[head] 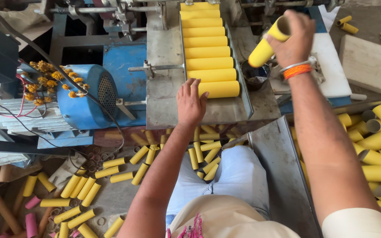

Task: The person repeatedly picks up yellow cardboard cylinders from a pile and places them into a machine hopper. The cylinders are handled by hand and fed into the machine one at a time or in small groups.

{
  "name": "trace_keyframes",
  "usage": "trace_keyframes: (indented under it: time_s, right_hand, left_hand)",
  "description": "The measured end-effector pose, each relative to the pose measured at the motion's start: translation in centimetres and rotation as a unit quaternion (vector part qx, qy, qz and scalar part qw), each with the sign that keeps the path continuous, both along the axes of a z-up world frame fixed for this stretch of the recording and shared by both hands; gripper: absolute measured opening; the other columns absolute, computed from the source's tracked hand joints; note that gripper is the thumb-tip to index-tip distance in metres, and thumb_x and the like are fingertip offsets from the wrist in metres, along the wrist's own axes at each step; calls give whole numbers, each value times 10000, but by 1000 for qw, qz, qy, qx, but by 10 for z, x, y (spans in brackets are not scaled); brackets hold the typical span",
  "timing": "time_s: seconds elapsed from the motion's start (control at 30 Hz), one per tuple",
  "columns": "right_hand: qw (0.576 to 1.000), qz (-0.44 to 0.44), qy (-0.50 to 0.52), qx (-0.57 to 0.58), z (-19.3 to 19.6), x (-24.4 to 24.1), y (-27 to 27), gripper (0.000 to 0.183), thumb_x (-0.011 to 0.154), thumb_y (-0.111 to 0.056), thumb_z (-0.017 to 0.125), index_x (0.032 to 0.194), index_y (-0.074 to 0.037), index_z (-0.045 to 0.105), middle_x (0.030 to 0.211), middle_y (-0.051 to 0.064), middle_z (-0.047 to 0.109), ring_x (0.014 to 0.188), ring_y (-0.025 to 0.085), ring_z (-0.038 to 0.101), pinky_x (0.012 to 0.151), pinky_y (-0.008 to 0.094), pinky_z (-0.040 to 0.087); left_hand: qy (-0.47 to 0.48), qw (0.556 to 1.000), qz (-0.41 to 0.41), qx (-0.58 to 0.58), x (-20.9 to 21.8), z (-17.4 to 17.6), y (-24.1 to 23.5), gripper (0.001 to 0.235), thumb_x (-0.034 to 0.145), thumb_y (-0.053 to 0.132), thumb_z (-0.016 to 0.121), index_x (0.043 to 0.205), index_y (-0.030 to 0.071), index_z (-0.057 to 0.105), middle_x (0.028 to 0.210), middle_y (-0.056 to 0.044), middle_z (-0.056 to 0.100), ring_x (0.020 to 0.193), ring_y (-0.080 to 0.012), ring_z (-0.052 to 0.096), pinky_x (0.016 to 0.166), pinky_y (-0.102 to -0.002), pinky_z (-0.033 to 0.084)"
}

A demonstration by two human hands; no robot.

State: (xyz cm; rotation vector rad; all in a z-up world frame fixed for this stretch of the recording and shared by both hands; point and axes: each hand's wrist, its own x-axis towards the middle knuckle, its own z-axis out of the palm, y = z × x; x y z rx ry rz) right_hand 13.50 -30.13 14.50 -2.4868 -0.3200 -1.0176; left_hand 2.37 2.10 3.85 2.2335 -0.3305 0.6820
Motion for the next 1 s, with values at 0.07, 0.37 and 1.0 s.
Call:
trace_keyframes:
  time_s: [0.07,0.37,1.0]
  right_hand:
    - [999,7,-32,0,8,-5,-12,651,807,-125,958,1368,-44,640,1367,133,618,1281,332,541,1137,449,478]
    - [997,-28,-71,30,-16,-19,-22,679,816,-139,995,1389,-67,639,1317,149,661,1222,355,611,1057,460,521]
    - [947,46,116,297,-57,-64,74,594,855,-332,904,1295,-56,616,1266,143,695,1160,236,690,1011,368,568]
  left_hand:
    - [4,1000,5,-16,1,-1,1,482,975,259,665,1391,61,523,1391,-181,542,1269,-400,517,1077,-516,404]
    - [-51,998,18,-37,12,-3,0,469,978,246,674,1377,50,526,1373,-202,551,1243,-423,529,1054,-516,419]
    - [-61,991,-20,117,13,9,-6,863,729,529,795,1351,17,486,1320,-231,532,1217,-432,510,1091,-597,347]
